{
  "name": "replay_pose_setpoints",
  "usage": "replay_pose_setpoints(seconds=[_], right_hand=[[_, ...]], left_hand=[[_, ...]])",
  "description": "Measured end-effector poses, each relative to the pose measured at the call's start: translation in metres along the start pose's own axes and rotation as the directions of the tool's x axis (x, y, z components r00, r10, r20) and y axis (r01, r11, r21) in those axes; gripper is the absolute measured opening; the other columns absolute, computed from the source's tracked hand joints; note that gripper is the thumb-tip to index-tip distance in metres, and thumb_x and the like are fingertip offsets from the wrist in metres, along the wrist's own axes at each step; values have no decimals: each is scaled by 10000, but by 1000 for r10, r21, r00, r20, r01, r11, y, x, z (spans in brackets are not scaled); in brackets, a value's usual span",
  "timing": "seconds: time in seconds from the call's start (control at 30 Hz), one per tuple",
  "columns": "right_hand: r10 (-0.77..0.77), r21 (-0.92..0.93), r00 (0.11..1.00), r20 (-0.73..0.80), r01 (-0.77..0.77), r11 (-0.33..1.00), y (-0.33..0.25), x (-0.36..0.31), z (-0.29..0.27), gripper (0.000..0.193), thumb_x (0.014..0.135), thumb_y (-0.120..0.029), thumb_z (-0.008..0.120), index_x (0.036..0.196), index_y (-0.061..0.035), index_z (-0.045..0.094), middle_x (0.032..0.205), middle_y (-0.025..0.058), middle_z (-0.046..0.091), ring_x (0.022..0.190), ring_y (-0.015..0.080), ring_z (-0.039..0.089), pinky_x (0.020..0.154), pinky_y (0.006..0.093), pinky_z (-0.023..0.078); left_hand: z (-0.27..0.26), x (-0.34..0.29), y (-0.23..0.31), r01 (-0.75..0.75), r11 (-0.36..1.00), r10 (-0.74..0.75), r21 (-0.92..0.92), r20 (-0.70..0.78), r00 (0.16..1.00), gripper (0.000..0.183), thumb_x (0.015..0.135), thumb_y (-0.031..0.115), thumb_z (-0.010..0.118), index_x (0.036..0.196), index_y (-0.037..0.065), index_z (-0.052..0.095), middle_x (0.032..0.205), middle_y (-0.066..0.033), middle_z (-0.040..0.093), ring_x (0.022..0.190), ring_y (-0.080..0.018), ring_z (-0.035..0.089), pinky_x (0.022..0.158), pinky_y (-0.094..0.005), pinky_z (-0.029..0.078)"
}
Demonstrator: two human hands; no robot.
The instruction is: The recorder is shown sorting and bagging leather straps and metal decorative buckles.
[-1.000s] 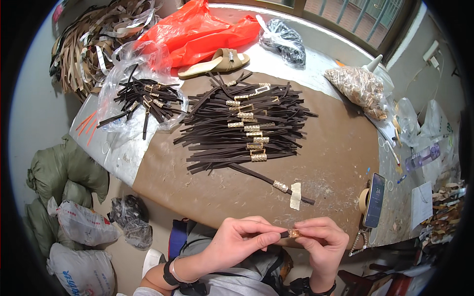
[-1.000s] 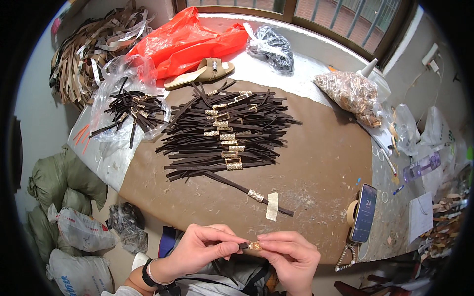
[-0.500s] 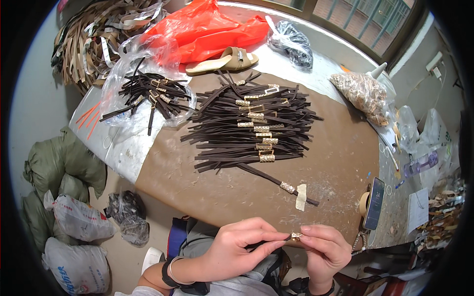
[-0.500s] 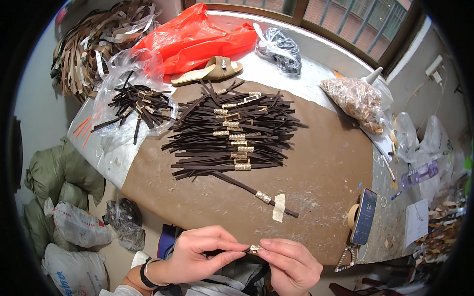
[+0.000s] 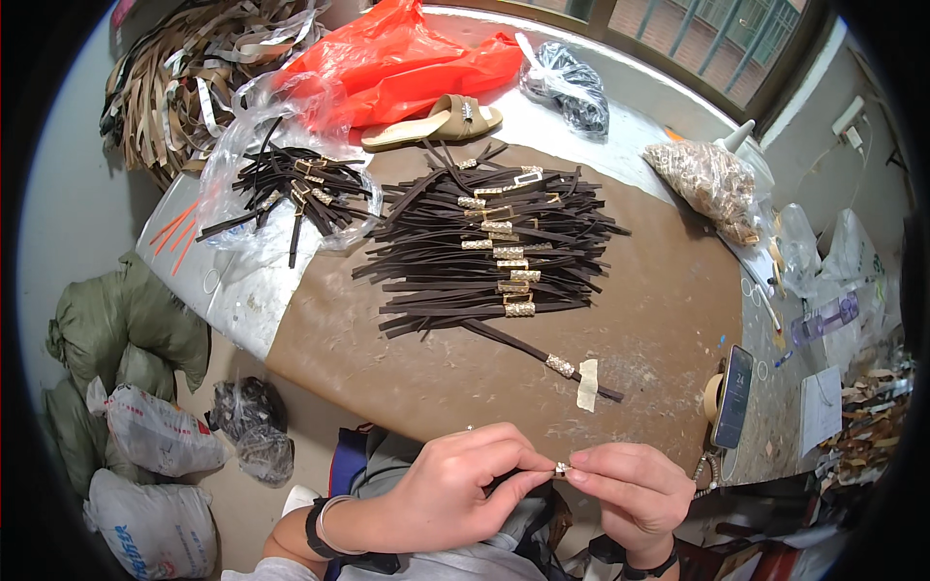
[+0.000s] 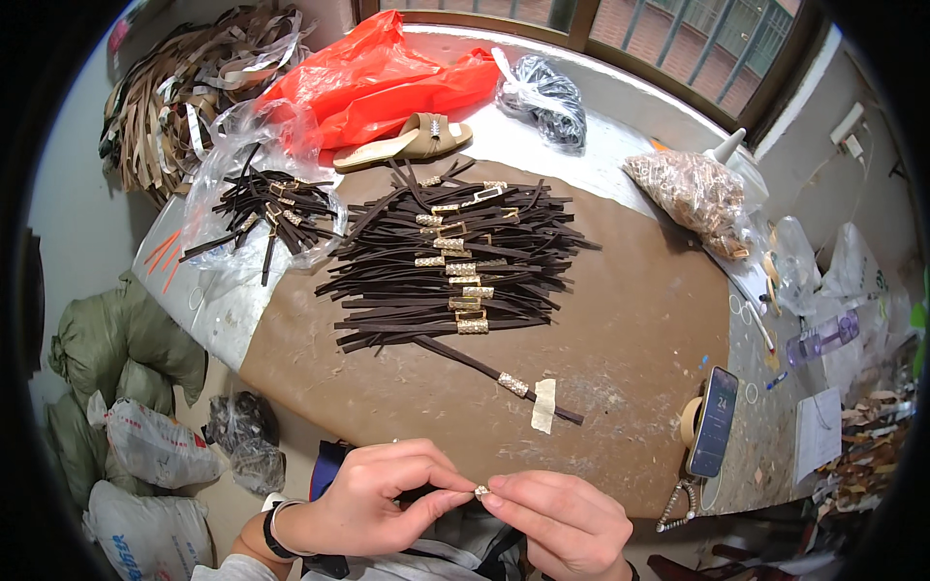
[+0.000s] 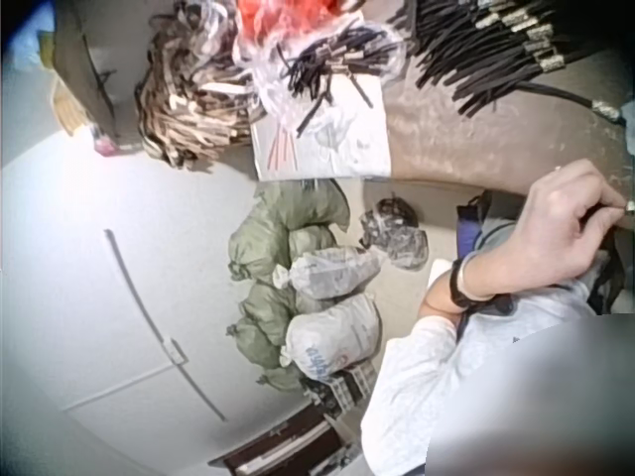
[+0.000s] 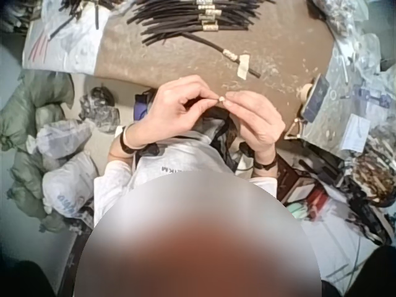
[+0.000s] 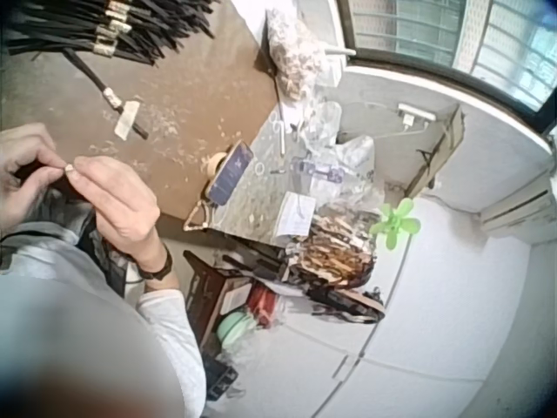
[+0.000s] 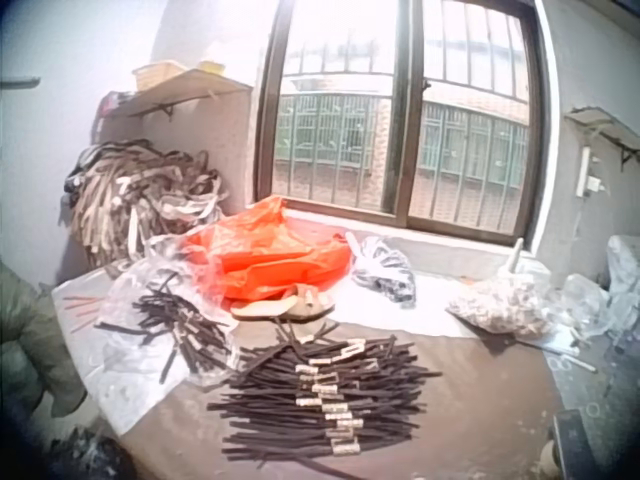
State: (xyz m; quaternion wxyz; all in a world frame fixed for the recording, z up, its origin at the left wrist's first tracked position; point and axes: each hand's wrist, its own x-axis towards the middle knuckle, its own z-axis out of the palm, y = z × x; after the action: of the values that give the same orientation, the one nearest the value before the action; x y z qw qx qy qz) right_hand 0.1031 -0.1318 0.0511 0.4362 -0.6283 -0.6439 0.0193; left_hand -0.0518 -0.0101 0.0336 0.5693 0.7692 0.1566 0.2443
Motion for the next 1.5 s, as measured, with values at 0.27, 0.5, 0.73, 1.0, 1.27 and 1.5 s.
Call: replay_pose_setpoints(seconds=[0.27, 0.5, 0.73, 1.0, 1.27, 1.5], right_hand=[[4, 39, 1000, -27, -3, 999, 5, -6, 0, 218, 655, 79, 704, 844, -30, 703, 793, 86, 690, 683, 229, 669, 602, 292, 534], [89, 8, 995, -49, -89, 996, 9, -8, 2, 432, 669, 91, 720, 1075, -10, 614, 769, 120, 685, 685, 231, 683, 623, 289, 546], [281, 298, 960, -18, -263, 918, 13, -13, 1, 478, 711, 176, 632, 1144, 0, 530, 814, 171, 680, 811, 255, 696, 720, 334, 575], [209, 267, 978, -4, -200, 943, 6, -7, 8, 475, 707, 166, 664, 1124, 2, 506, 824, 166, 674, 798, 252, 698, 685, 337, 583], [65, 147, 994, 87, -77, 986, -5, 11, 10, 422, 693, 159, 670, 1063, -5, 549, 861, 163, 677, 763, 243, 698, 655, 316, 569], [65, -186, 997, -47, -73, 980, -15, 10, 35, 268, 676, 36, 706, 923, -24, 619, 987, 145, 554, 914, 261, 550, 789, 341, 472]], left_hand=[[9, 5, -6, 93, 980, -90, -178, 25, 996, 74, 797, -17, 659, 869, -26, 676, 783, -104, 644, 681, -198, 621, 598, -283, 484], [15, 10, -11, 91, 995, -92, -41, -1, 996, 84, 796, -44, 658, 870, -28, 696, 774, -92, 657, 677, -138, 623, 611, -246, 497], [12, 16, -14, 46, 994, -47, -97, -7, 999, 152, 785, -56, 665, 925, -9, 705, 834, -91, 674, 709, -141, 636, 627, -252, 500], [11, 6, -9, 167, 904, -233, -393, -126, 964, 551, 811, -125, 587, 1333, -56, 425, 798, -104, 685, 778, -95, 651, 724, -240, 533], [-9, 0, -3, 153, 963, -162, -223, -20, 987, 307, 814, -56, 637, 1106, 32, 672, 847, -92, 707, 741, -121, 678, 659, -233, 541], [-14, -4, -26, -45, 991, 6, -129, -287, 958, 264, 787, -30, 665, 1047, 9, 680, 807, -113, 669, 692, -190, 652, 610, -278, 513]])
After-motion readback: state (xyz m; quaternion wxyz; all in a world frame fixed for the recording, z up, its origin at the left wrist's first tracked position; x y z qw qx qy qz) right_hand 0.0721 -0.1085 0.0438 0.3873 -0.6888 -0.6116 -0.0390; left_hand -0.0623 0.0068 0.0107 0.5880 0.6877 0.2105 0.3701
